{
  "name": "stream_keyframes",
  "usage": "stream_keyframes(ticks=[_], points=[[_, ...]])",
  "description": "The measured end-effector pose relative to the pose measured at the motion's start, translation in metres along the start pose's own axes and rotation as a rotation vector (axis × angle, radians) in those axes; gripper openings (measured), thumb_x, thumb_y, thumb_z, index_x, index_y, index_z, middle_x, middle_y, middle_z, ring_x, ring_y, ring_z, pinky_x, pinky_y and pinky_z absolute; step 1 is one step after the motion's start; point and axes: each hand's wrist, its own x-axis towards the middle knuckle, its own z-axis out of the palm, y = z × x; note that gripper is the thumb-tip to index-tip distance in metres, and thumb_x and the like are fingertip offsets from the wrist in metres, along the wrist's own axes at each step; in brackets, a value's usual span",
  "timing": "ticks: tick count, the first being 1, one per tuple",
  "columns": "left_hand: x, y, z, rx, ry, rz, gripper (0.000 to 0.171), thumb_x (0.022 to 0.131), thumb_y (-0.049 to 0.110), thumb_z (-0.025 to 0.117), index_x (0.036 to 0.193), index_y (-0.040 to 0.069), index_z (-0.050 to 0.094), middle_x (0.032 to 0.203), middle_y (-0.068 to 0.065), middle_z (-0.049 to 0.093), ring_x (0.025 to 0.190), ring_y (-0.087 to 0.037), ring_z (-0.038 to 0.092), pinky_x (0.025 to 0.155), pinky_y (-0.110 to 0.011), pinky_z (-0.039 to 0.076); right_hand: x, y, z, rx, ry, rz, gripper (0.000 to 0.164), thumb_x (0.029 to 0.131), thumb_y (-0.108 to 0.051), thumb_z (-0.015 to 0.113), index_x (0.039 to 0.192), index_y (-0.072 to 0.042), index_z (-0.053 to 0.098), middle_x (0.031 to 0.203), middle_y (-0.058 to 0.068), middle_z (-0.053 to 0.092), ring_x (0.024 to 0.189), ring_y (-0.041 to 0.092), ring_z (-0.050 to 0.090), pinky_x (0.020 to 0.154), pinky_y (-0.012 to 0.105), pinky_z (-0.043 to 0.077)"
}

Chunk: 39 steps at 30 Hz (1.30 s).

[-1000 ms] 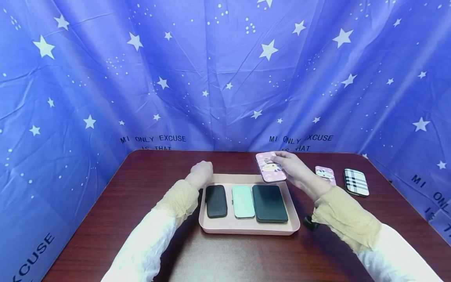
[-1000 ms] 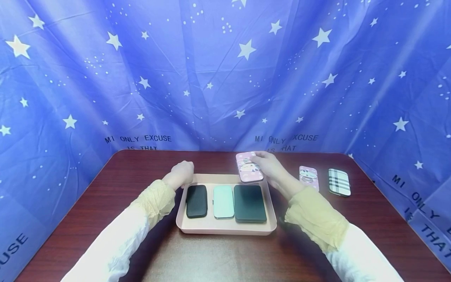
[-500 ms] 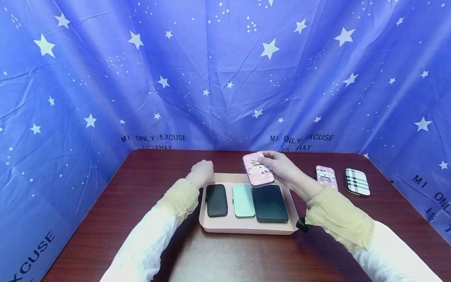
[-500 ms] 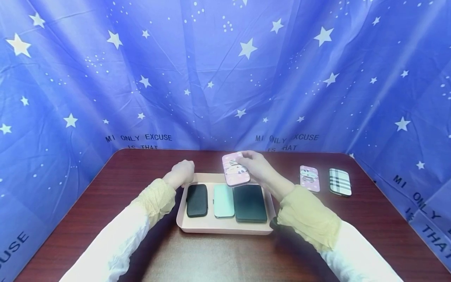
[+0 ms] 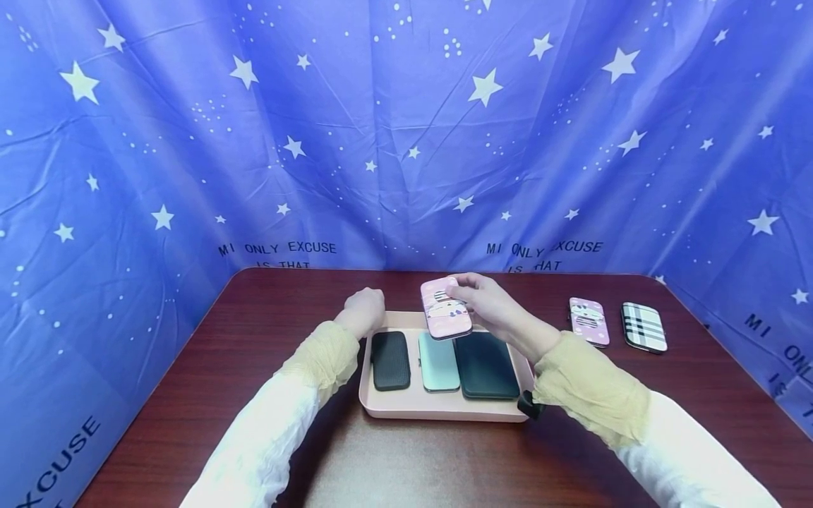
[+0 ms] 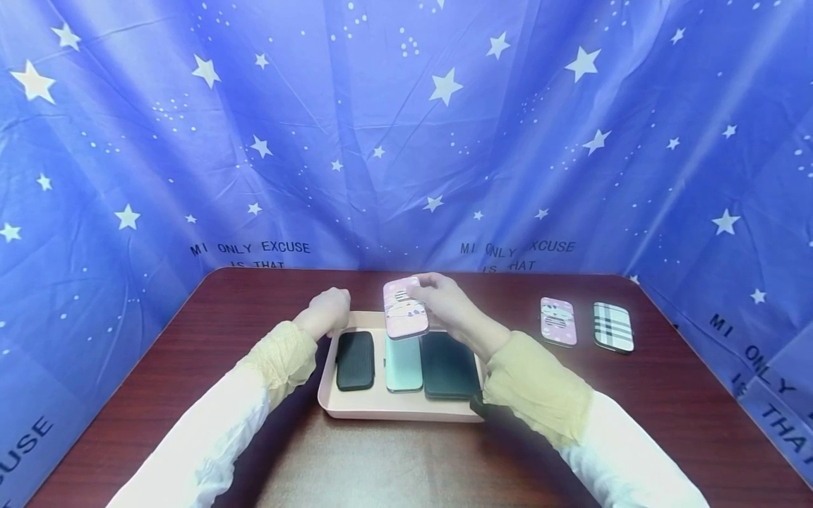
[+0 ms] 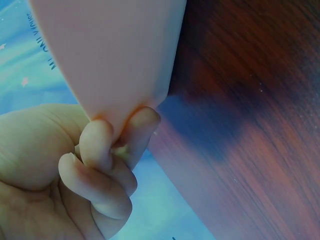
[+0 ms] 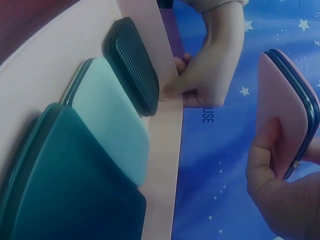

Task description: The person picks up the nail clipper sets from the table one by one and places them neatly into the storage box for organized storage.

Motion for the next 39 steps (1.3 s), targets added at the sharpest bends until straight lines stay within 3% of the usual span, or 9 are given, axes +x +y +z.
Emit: stream_keyframes(ticks=[22, 30, 39], points=[[-0.003, 0.001, -0.001, -0.010, 0.023, -0.016, 0.029, 0.074, -0.001, 0.069, 0.102, 0.005, 0.064, 0.105, -0.012, 0.067, 0.089, -0.023, 0.065, 0.066, -0.039, 0.056, 0.008, 0.022, 0.041, -0.005, -0.057, 0.016, 0.042, 0.095, -0.009, 0.051, 0.132, 0.004, 0.038, 0.097, 0.010, 0.059, 0.077, 0.013, 0.062, 0.066, 0.029, 0.056], [-0.004, 0.000, -0.001, -0.031, 0.030, -0.018, 0.023, 0.080, 0.002, 0.063, 0.103, 0.005, 0.063, 0.106, -0.012, 0.067, 0.092, -0.024, 0.066, 0.067, -0.039, 0.056, 0.011, 0.032, 0.053, -0.032, -0.084, 0.020, 0.042, 0.094, -0.009, 0.051, 0.131, 0.006, 0.039, 0.104, 0.015, 0.059, 0.080, 0.015, 0.062, 0.071, 0.031, 0.055], [-0.003, -0.001, -0.002, -0.017, 0.010, -0.012, 0.026, 0.077, 0.000, 0.062, 0.103, 0.005, 0.061, 0.106, -0.013, 0.066, 0.088, -0.022, 0.064, 0.067, -0.039, 0.055, 0.014, 0.042, 0.064, -0.054, -0.082, 0.041, 0.040, 0.092, -0.007, 0.053, 0.127, 0.006, 0.041, 0.100, 0.015, 0.061, 0.077, 0.015, 0.061, 0.069, 0.032, 0.055]])
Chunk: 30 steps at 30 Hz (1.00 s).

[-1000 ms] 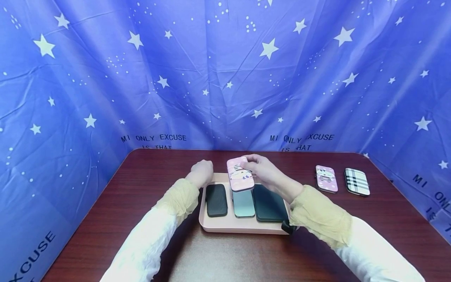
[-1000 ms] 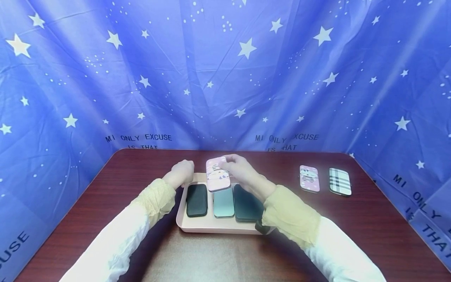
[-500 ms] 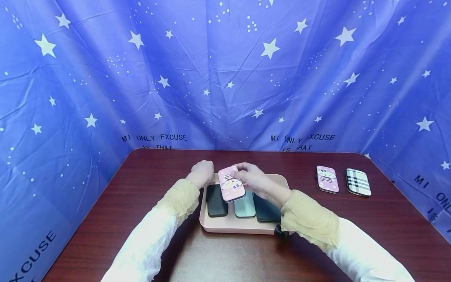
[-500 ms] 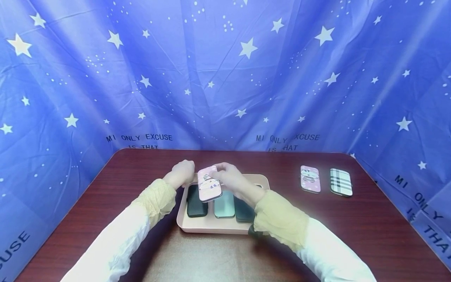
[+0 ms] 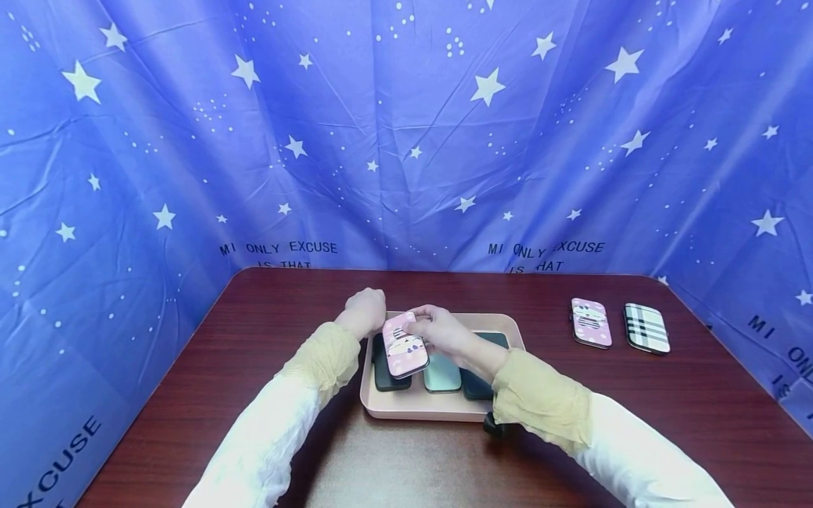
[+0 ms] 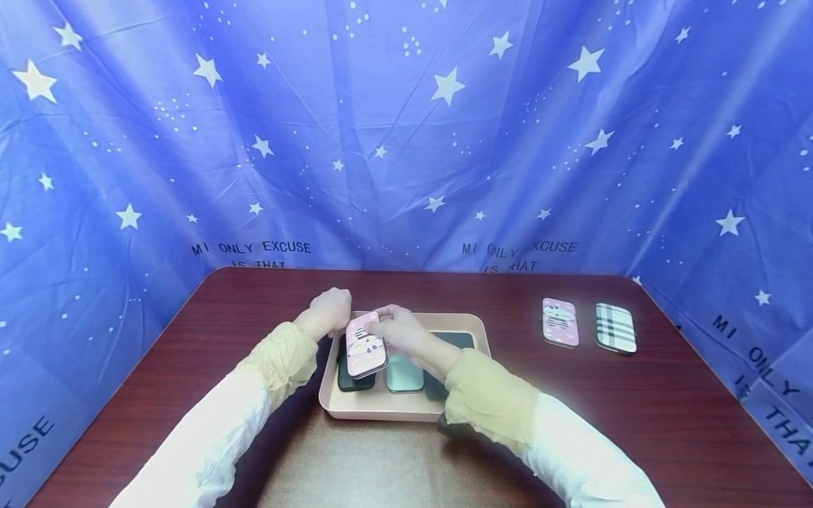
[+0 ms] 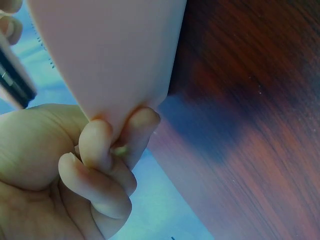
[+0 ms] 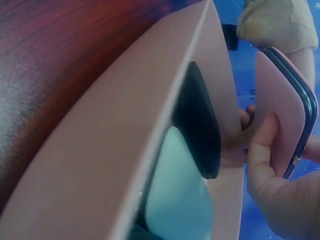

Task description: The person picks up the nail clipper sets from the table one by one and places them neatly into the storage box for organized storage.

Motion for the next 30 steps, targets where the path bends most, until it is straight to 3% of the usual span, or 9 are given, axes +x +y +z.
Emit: stream_keyframes(ticks=[21, 30], points=[[0.002, -0.001, 0.001, 0.008, -0.020, -0.007, 0.028, 0.075, 0.002, 0.066, 0.102, 0.005, 0.061, 0.104, -0.011, 0.066, 0.084, -0.020, 0.062, 0.065, -0.038, 0.055, 0.013, 0.017, 0.018, 0.005, 0.011, 0.052, 0.036, 0.091, -0.003, 0.054, 0.123, 0.008, 0.043, 0.097, 0.017, 0.062, 0.077, 0.016, 0.060, 0.070, 0.034, 0.056], [0.000, -0.001, 0.001, -0.021, 0.018, 0.002, 0.020, 0.084, 0.005, 0.057, 0.102, 0.005, 0.062, 0.107, -0.013, 0.066, 0.091, -0.023, 0.063, 0.073, -0.042, 0.055, 0.017, 0.018, 0.021, -0.012, 0.005, 0.029, 0.041, 0.090, -0.002, 0.055, 0.128, 0.007, 0.040, 0.098, 0.015, 0.061, 0.073, 0.014, 0.059, 0.060, 0.028, 0.055]])
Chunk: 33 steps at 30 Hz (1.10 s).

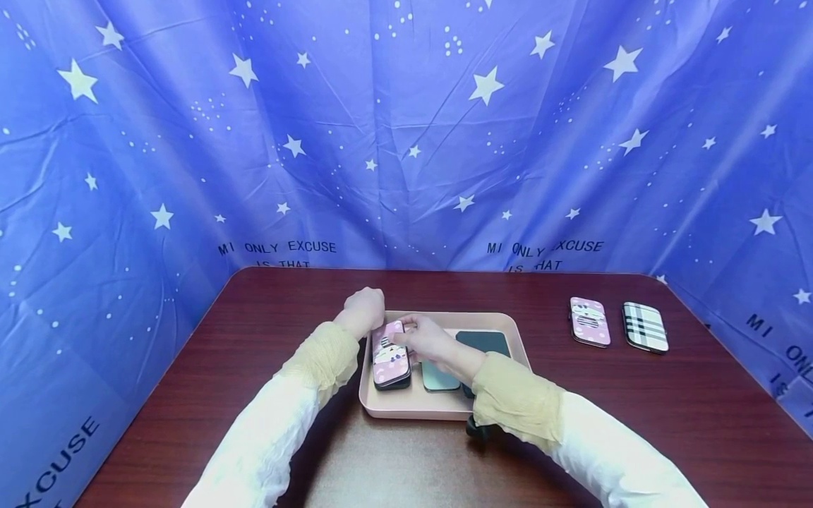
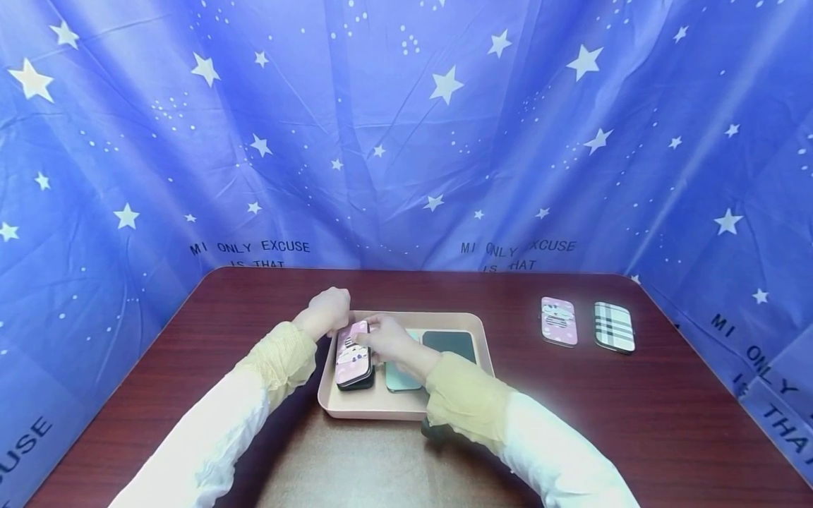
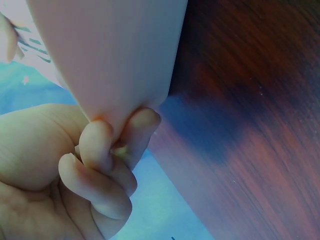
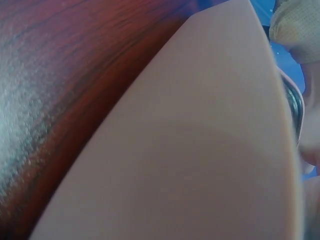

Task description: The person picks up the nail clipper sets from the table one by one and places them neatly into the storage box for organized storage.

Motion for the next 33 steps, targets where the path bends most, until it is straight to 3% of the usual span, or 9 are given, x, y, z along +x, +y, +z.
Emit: stream_keyframes(ticks=[8, 20, 33], points=[[-0.0001, 0.0000, -0.0017, 0.002, -0.014, -0.003, 0.020, 0.081, 0.003, 0.059, 0.101, 0.005, 0.062, 0.107, -0.013, 0.066, 0.088, -0.023, 0.063, 0.069, -0.040, 0.055, 0.0028, 0.0010, 0.0036, -0.054, 0.029, -0.017, 0.043, 0.089, -0.002, 0.058, 0.128, 0.006, 0.041, 0.097, 0.015, 0.061, 0.075, 0.015, 0.062, 0.065, 0.033, 0.057], [-0.0004, 0.0007, -0.0019, -0.003, -0.025, -0.006, 0.020, 0.081, 0.003, 0.060, 0.101, 0.005, 0.061, 0.105, -0.012, 0.066, 0.085, -0.023, 0.063, 0.066, -0.038, 0.055, 0.0019, 0.0000, 0.0038, -0.143, 0.056, -0.046, 0.043, 0.088, -0.002, 0.060, 0.127, 0.006, 0.043, 0.096, 0.015, 0.061, 0.074, 0.017, 0.065, 0.061, 0.035, 0.058], [-0.0007, 0.0006, -0.0018, 0.001, -0.021, -0.001, 0.018, 0.080, 0.004, 0.062, 0.097, 0.005, 0.063, 0.104, -0.012, 0.067, 0.084, -0.023, 0.064, 0.065, -0.038, 0.055, 0.0013, -0.0008, 0.0008, -0.183, 0.070, -0.010, 0.039, 0.086, 0.000, 0.064, 0.121, 0.003, 0.048, 0.083, 0.013, 0.059, 0.055, 0.017, 0.061, 0.049, 0.034, 0.055]])
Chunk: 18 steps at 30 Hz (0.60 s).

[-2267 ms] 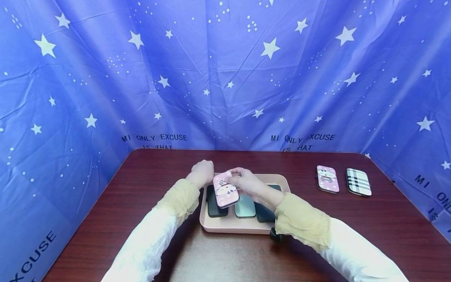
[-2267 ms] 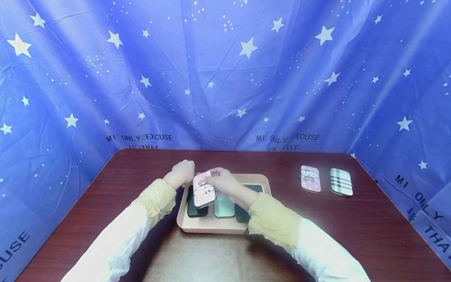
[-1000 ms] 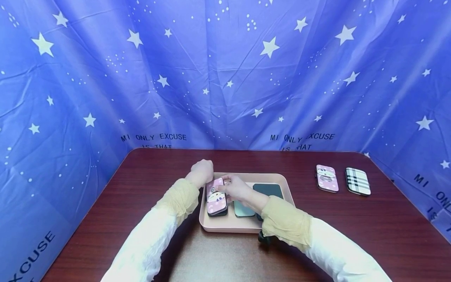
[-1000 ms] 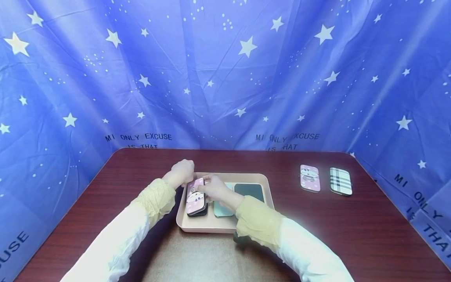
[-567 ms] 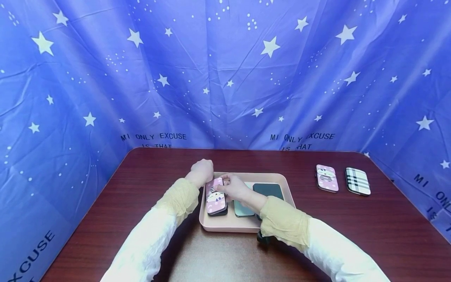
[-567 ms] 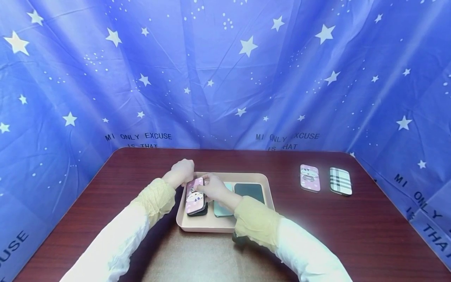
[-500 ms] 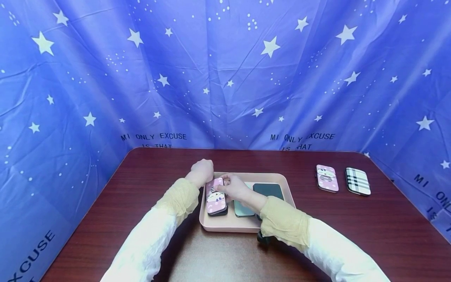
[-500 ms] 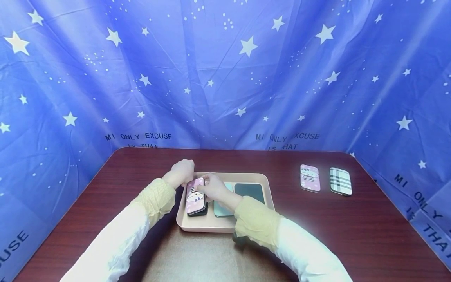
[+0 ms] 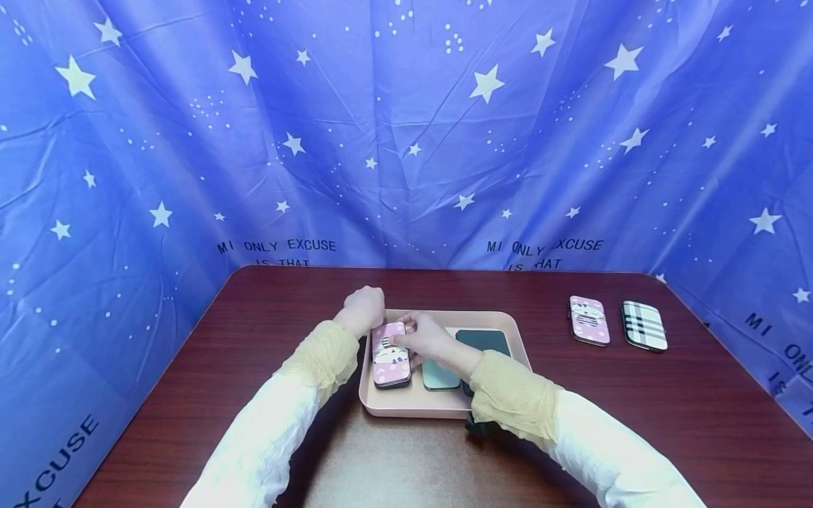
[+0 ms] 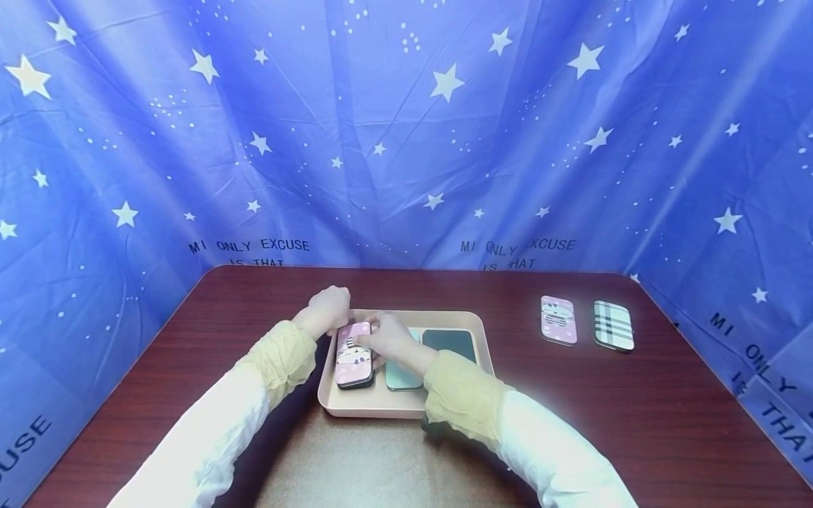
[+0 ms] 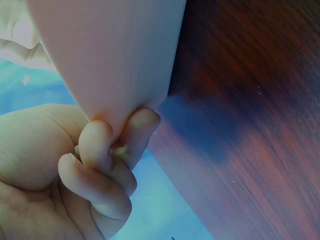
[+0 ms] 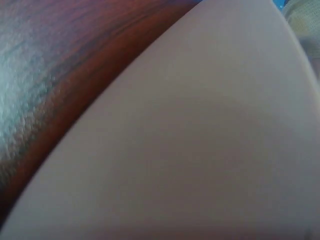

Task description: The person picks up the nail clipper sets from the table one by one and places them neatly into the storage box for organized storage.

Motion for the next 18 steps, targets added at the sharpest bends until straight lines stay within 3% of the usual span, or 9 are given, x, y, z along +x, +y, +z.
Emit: stream_keyframes(ticks=[6, 18], points=[[0.0000, 0.0004, 0.0009, -0.004, 0.008, 0.003, 0.017, 0.082, 0.007, 0.061, 0.099, 0.005, 0.064, 0.105, -0.011, 0.067, 0.086, -0.023, 0.063, 0.068, -0.039, 0.055, -0.0007, 0.0004, -0.0026, -0.077, 0.008, -0.028, 0.043, 0.085, -0.003, 0.065, 0.124, 0.005, 0.048, 0.080, 0.011, 0.056, 0.049, 0.015, 0.059, 0.048, 0.033, 0.055], [0.0007, -0.0001, 0.0017, -0.017, 0.015, -0.002, 0.018, 0.083, 0.008, 0.061, 0.101, 0.005, 0.063, 0.105, -0.012, 0.067, 0.085, -0.023, 0.063, 0.068, -0.040, 0.055, -0.0085, -0.0003, -0.0040, -0.125, 0.013, -0.053, 0.052, 0.081, -0.002, 0.069, 0.126, 0.009, 0.045, 0.079, 0.009, 0.055, 0.052, 0.014, 0.058, 0.052, 0.033, 0.056]])
